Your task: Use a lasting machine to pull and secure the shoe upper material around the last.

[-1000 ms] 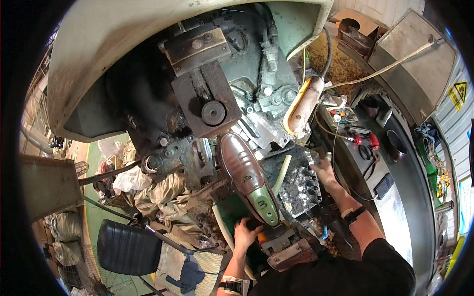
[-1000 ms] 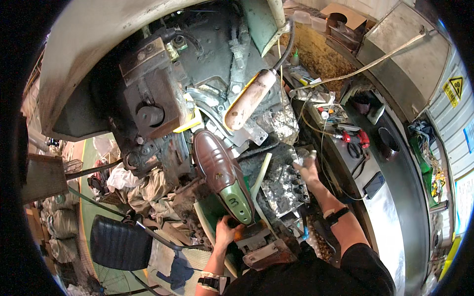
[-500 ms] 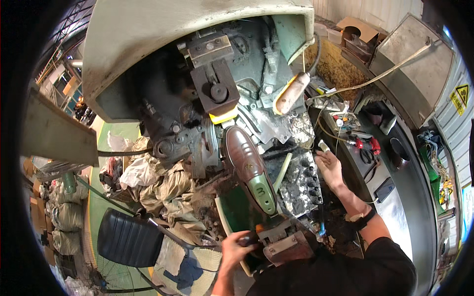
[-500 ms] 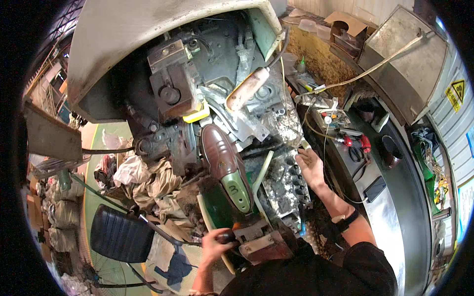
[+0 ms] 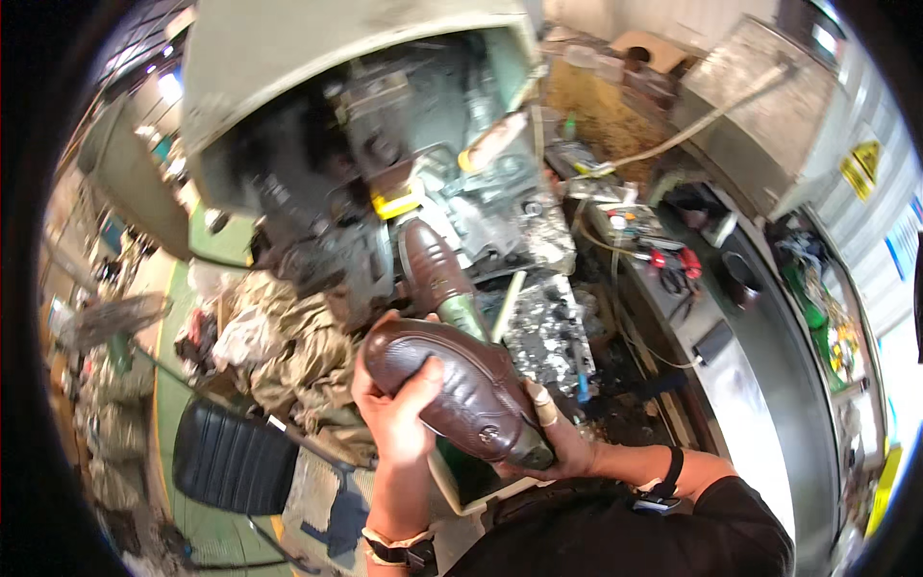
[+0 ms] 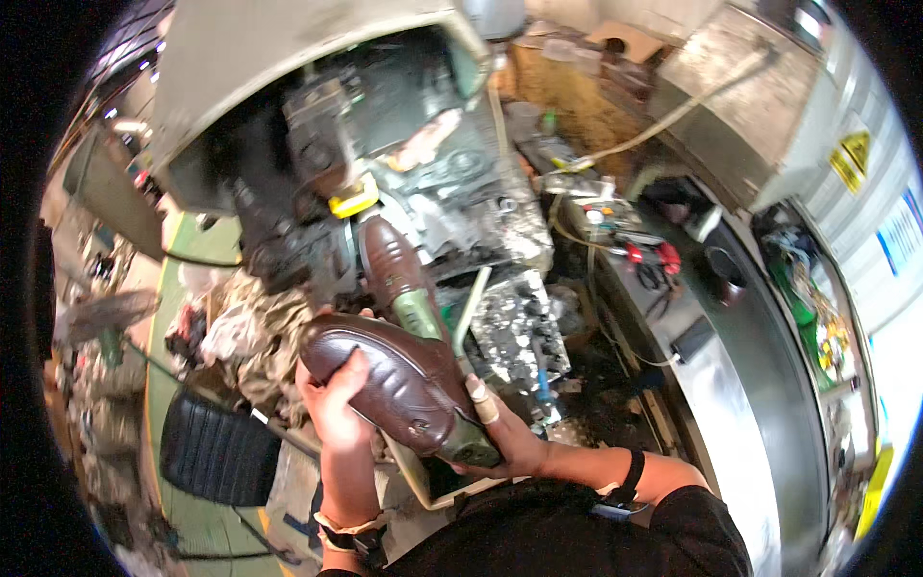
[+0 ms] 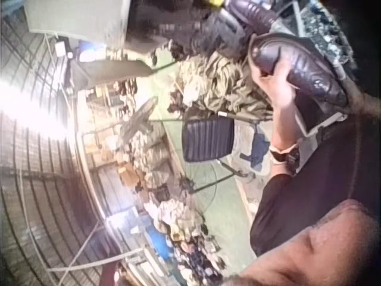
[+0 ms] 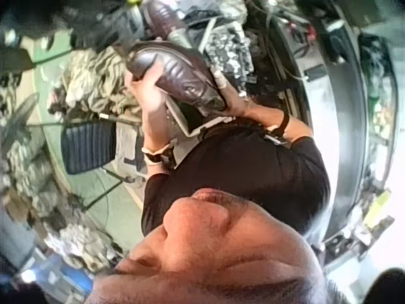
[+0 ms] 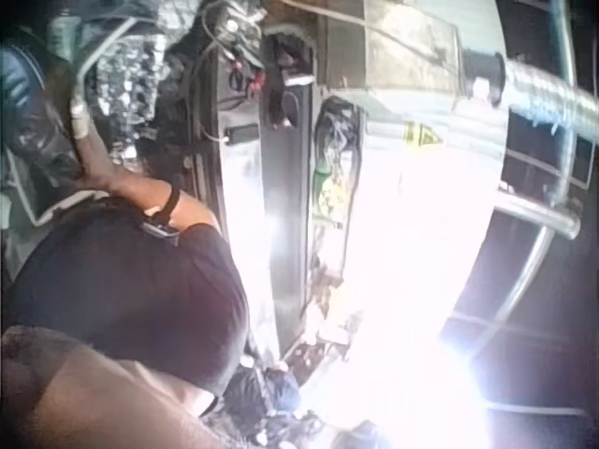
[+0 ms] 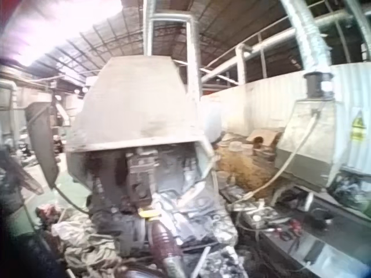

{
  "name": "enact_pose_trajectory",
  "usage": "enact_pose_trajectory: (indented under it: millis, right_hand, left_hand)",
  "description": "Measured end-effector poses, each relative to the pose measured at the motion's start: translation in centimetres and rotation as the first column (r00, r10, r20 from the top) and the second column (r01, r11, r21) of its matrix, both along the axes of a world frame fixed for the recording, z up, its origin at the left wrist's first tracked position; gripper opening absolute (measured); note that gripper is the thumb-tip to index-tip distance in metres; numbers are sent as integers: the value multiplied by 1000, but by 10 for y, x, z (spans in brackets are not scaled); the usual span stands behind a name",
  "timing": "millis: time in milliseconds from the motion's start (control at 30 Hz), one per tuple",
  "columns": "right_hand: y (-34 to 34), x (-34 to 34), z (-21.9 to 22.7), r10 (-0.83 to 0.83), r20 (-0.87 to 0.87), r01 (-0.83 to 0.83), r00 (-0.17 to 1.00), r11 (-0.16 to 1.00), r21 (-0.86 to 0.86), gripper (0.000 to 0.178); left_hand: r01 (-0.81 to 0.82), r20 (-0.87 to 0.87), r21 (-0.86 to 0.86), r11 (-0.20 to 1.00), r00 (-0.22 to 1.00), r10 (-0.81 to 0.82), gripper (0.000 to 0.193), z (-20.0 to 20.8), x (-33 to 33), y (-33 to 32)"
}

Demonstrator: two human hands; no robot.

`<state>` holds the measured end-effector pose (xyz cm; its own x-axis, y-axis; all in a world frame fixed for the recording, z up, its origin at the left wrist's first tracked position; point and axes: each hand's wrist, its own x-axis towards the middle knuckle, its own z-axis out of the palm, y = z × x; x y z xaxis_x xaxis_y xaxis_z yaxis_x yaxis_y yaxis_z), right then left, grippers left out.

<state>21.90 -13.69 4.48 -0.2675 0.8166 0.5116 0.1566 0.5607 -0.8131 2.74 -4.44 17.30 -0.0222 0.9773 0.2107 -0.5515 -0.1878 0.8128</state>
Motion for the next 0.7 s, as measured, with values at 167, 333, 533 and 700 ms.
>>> enact_pose_trajectory:
  millis: [167,333,533,700]
  right_hand:
    - [-47,49,-27,-355,85,331,931,919,212,115]
    - [-92,92,-12,-546,-2,524,838,804,282,108]
    - [-153,151,-10,-742,-66,734,667,641,224,103]
    - [-194,227,-8,-759,-261,792,597,503,346,95]
  left_hand:
    - [229,47,-6,974,973,-228,61,-7,70,-9]
    - [377,99,-27,926,922,-373,65,-12,137,-25]
    - [518,89,-107,849,855,-511,45,-19,223,-52]
    - [551,41,-382,742,812,-582,38,-51,334,-83]
